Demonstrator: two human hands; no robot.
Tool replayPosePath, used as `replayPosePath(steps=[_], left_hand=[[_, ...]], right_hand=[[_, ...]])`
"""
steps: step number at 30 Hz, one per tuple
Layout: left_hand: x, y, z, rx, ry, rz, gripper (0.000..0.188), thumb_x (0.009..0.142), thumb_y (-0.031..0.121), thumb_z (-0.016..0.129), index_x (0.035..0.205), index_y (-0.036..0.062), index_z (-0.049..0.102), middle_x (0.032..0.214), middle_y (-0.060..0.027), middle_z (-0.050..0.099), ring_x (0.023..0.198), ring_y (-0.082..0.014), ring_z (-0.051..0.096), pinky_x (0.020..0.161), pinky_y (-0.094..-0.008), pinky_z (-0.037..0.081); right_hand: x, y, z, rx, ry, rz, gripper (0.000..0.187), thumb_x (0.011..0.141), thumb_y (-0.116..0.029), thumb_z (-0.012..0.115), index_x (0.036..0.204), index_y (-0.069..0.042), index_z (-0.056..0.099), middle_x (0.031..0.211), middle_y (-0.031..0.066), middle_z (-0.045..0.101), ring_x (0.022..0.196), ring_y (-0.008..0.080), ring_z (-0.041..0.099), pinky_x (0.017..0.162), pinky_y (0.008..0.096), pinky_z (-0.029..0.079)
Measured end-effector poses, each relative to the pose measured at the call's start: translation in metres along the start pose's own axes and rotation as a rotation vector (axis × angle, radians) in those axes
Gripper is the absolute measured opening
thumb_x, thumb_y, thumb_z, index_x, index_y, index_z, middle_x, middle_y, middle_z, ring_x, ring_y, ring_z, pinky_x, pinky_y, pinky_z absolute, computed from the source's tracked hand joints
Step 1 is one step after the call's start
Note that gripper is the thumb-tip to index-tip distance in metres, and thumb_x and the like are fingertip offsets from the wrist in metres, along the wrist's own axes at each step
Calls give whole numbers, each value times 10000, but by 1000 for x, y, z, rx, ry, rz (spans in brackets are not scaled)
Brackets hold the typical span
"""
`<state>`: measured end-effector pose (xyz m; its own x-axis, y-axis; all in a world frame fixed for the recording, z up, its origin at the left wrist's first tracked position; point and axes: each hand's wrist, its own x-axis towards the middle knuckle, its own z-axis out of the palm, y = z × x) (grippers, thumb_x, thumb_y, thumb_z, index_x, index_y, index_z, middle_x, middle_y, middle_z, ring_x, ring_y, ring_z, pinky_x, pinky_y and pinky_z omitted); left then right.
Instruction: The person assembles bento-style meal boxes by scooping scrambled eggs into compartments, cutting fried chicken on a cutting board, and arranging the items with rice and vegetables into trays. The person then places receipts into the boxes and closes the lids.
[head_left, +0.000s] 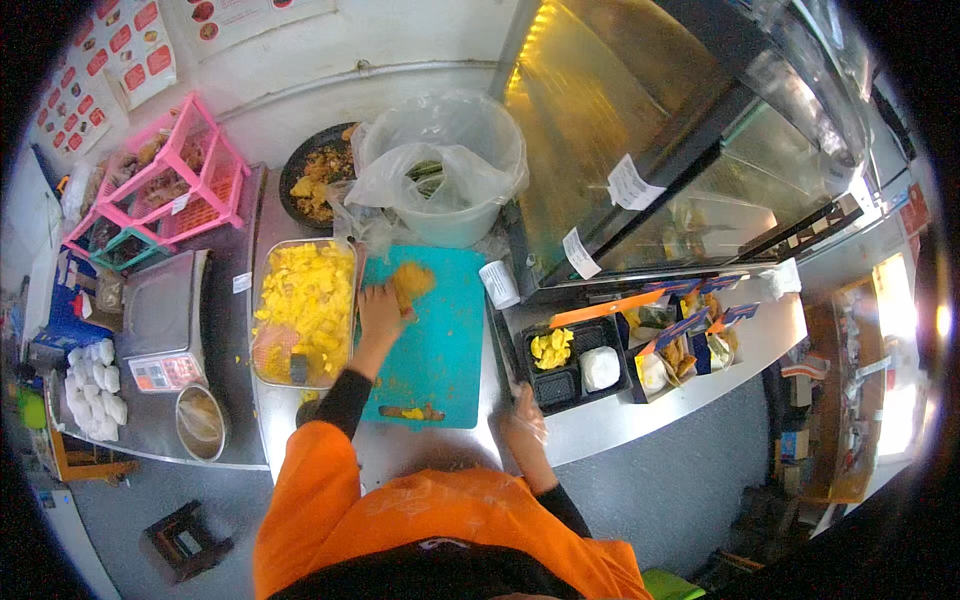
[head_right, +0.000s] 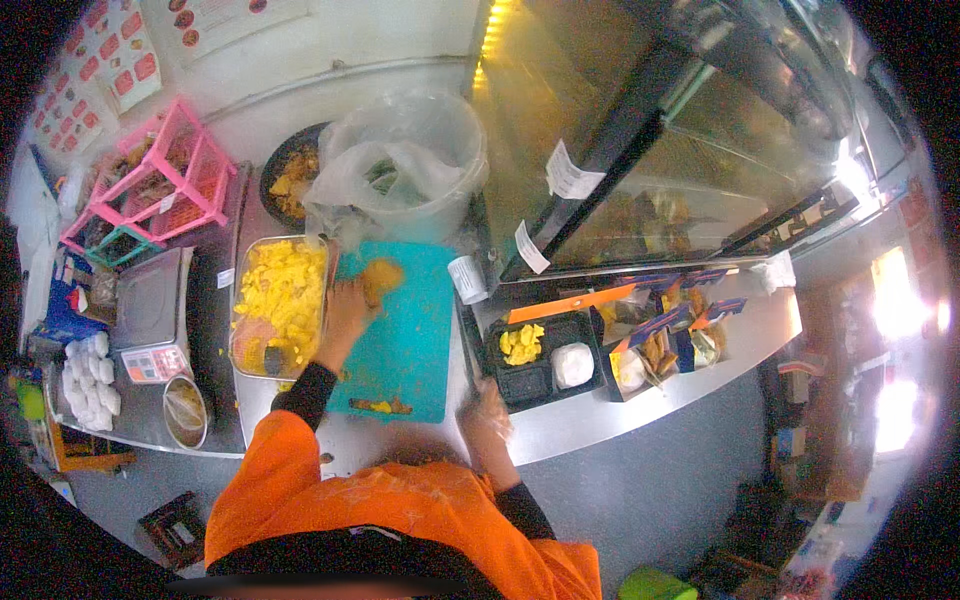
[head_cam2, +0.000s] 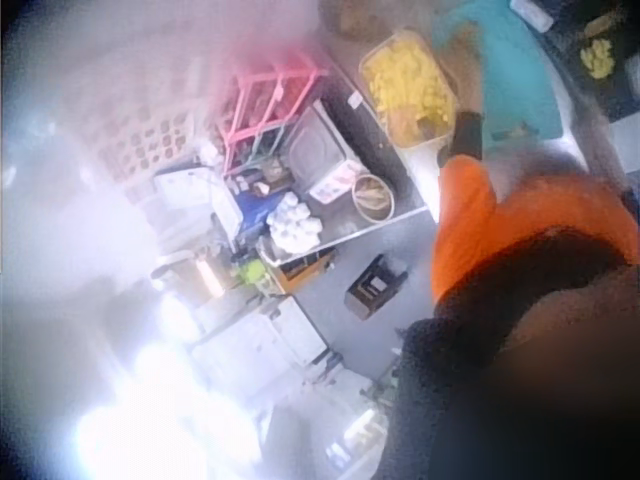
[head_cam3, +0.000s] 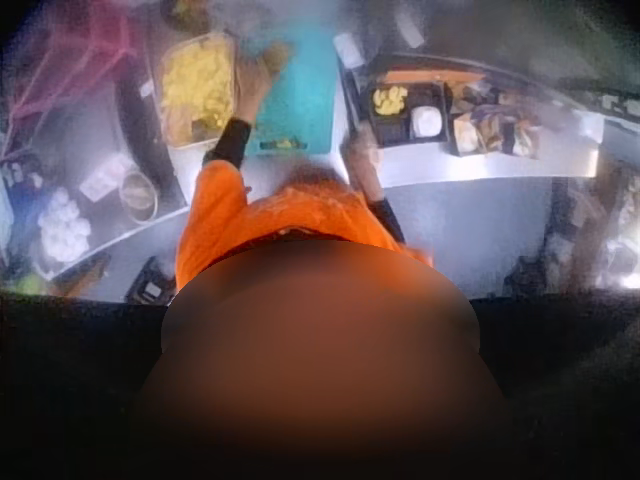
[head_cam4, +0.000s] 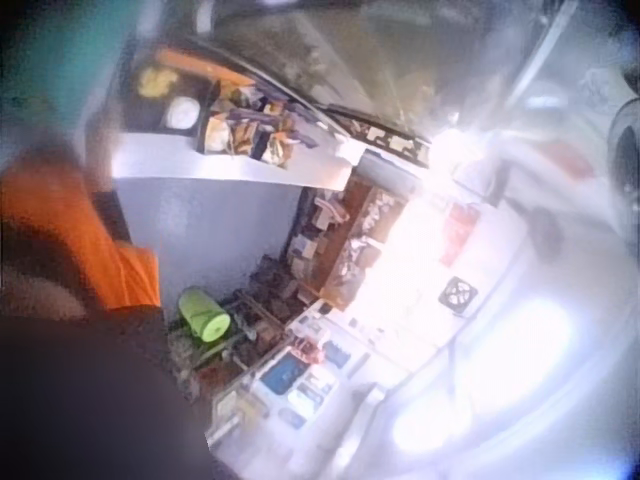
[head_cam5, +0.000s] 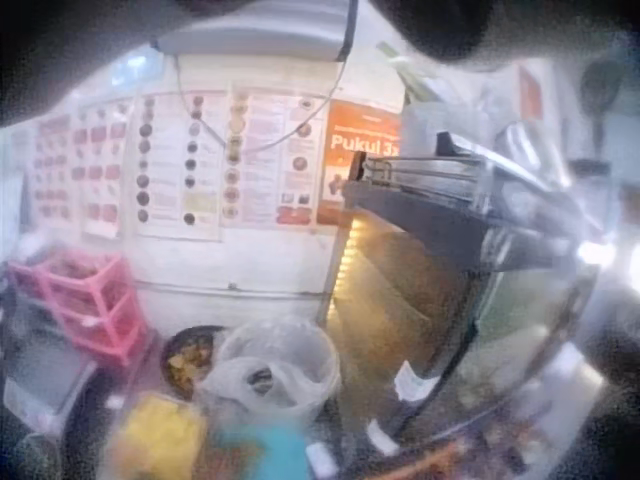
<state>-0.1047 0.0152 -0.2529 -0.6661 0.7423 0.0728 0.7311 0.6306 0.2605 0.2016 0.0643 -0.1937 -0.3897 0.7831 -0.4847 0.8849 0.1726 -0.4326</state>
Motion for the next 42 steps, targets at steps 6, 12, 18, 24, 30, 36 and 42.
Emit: replayPosePath(steps=[6,12,18,24,30,36,42], left_hand=[[-104,48,-8,-207,-58,-18,761,626,304,731,1264,52,400,1210,-172,430,1129,-334,402,912,-459,315],[-64,35,-47,-394,299,-25,619,745,190,642,1288,69,371,1342,-203,305,1217,-386,323,927,-495,306],[27,27,-7,-359,70,431,458,844,167,537,1279,130,397,1368,-150,303,1284,-367,262,994,-515,279],[57,42,-4,-437,90,511,348,894,253,481,1221,135,464,1337,-127,351,1282,-344,274,1016,-501,264],[48,61,-26,-576,89,627,267,893,240,485,1128,121,527,1278,-123,389,1245,-339,312,1014,-468,275],[66,58,21,-664,-73,639,252,896,227,480,1105,94,527,1202,-141,443,1208,-325,355,1000,-446,306],[86,73,29,-591,-62,681,237,918,212,449,1077,62,541,1115,-146,486,1118,-308,424,958,-428,351]], right_hand=[[-33,9,-27,78,-129,-315,426,831,-292,546,1221,-177,423,998,204,597,877,410,582,744,482,470],[13,-22,-1,-293,-63,-588,298,847,-266,542,1091,-106,481,942,158,604,746,374,607,589,461,488],[40,-23,35,-446,-162,-459,269,867,-276,499,1076,-107,495,862,149,605,724,345,617,585,455,490],[61,-24,53,-416,-52,-721,175,869,-191,484,968,-110,604,850,116,616,699,301,621,590,419,504],[17,-40,28,-229,-333,-9,305,906,-327,436,1132,-146,533,1002,124,576,906,329,592,706,456,495],[32,-44,61,-178,-67,-87,319,900,-357,455,990,-92,609,891,191,625,787,380,612,718,480,483],[60,-26,63,-22,-91,-368,386,913,-363,452,881,-16,619,807,210,615,732,413,588,693,464,470]])
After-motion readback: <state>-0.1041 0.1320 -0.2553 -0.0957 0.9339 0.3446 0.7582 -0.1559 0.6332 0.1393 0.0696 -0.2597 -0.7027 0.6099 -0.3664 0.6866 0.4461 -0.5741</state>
